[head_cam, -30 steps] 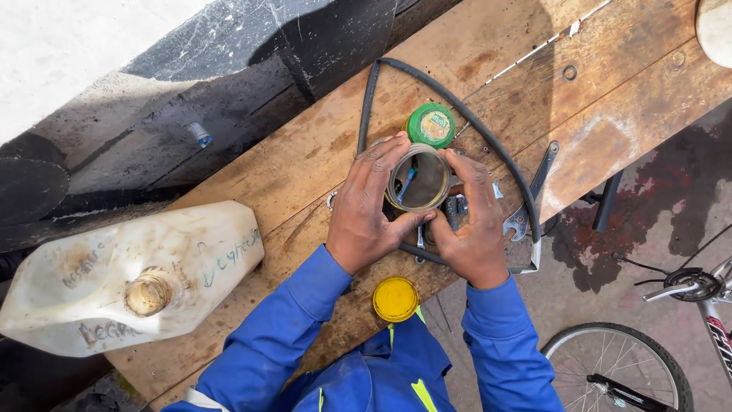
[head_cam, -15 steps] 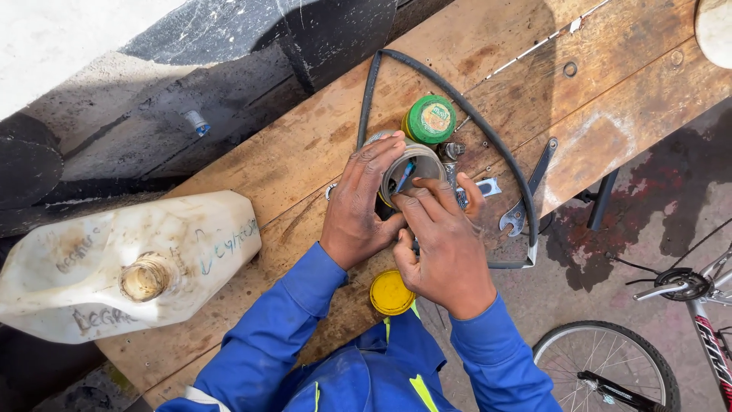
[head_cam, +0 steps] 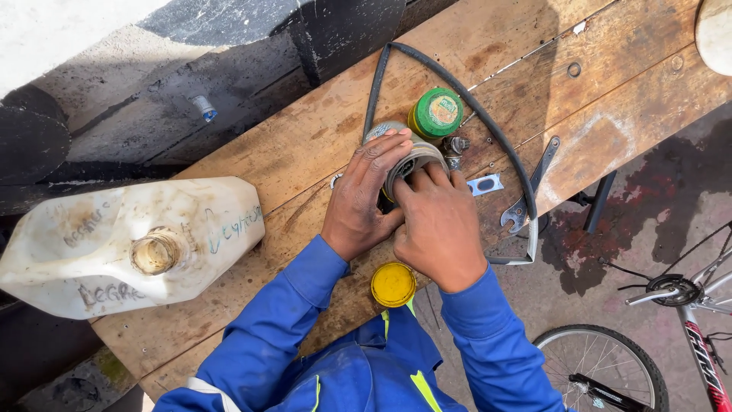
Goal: The person applies glue to a bicycle inner tube and then installs the tube into a bicycle tire. The person works at a wooden table, handling the tube, glue, and tire before placing the tube inside the tire casing.
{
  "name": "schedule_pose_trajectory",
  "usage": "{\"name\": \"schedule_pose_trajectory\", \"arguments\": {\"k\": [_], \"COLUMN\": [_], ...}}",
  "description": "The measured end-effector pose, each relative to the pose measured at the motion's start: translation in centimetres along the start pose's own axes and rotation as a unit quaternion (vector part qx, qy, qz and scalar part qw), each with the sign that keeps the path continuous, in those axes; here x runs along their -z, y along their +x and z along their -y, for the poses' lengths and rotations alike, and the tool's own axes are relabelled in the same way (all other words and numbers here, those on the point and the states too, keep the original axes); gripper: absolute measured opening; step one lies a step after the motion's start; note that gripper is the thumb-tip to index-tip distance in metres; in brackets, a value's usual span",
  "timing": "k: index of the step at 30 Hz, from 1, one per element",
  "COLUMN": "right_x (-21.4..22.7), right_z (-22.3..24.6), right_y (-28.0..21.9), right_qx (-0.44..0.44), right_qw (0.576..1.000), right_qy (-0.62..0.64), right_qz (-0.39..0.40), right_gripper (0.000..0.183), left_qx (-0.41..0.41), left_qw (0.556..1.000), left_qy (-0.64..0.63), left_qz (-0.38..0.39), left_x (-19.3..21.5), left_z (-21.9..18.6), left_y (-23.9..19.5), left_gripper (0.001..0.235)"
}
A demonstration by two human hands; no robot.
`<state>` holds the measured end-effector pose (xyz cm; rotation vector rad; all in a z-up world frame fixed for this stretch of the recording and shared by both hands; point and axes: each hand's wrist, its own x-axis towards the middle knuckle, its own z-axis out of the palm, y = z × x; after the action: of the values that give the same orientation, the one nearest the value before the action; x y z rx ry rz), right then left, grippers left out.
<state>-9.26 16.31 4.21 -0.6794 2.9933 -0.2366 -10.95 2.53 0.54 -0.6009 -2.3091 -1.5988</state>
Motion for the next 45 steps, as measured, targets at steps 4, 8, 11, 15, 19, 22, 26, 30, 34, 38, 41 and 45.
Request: {"name": "schedule_pose_trajectory", "arguments": {"k": [4, 8, 11, 15, 19, 22, 26, 30, 34, 38, 41, 45], "right_x": [1.4, 3.2, 3.3, 4.2, 5.5, 6.1, 6.5, 6.3, 5.6, 6.1, 5.5, 4.6], "right_z": [1.3, 2.1, 2.2, 2.1, 2.1, 1.9, 1.7, 0.7, -0.3, 0.6, 0.7, 0.4], "right_y": [-1.1, -1.0, -1.2, -1.3, -1.6, -2.0, -2.7, -4.0, -5.4, -5.6, -6.0, -6.2], "right_qx": [-0.016, -0.012, -0.007, 0.001, 0.002, 0.013, -0.033, -0.112, -0.190, -0.289, -0.294, -0.313], "right_qw": [0.999, 0.997, 0.996, 0.994, 0.990, 0.969, 0.925, 0.877, 0.807, 0.769, 0.748, 0.685], "right_qy": [-0.002, 0.033, 0.058, 0.072, 0.095, 0.155, 0.239, 0.321, 0.428, 0.472, 0.493, 0.580], "right_qz": [-0.035, -0.068, -0.068, -0.085, -0.103, -0.194, -0.292, -0.340, -0.359, -0.320, -0.333, -0.312], "right_gripper": [0.045, 0.032, 0.031, 0.041, 0.038, 0.021, 0.013, 0.022, 0.031, 0.028, 0.020, 0.020], "left_qx": [0.012, 0.011, 0.008, 0.012, 0.006, 0.002, 0.001, -0.005, -0.004, -0.030, -0.025, -0.023], "left_qw": [1.000, 1.000, 1.000, 0.999, 0.999, 0.999, 0.998, 0.998, 0.999, 0.998, 0.997, 0.995], "left_qy": [0.008, 0.011, 0.022, 0.026, 0.026, 0.023, 0.010, -0.011, -0.021, 0.056, 0.069, 0.084], "left_qz": [-0.012, -0.026, -0.016, -0.024, -0.021, -0.038, -0.055, -0.057, -0.045, -0.013, -0.020, -0.040], "left_x": [1.1, 1.7, 1.9, 1.9, 1.9, 1.9, 1.5, 0.9, 0.6, 0.6, 0.5, 0.8], "left_z": [-1.3, -1.6, -1.8, -1.6, -1.8, -2.3, -3.5, -4.9, -6.2, -6.0, -5.8, -5.8], "left_y": [0.2, 0.4, 0.1, 0.0, 0.1, 0.1, 0.2, 0.3, 0.4, 0.5, 0.4, 0.5], "left_gripper": [0.060, 0.060, 0.062, 0.063, 0.064, 0.067, 0.071, 0.075, 0.080, 0.078, 0.080, 0.081]}}
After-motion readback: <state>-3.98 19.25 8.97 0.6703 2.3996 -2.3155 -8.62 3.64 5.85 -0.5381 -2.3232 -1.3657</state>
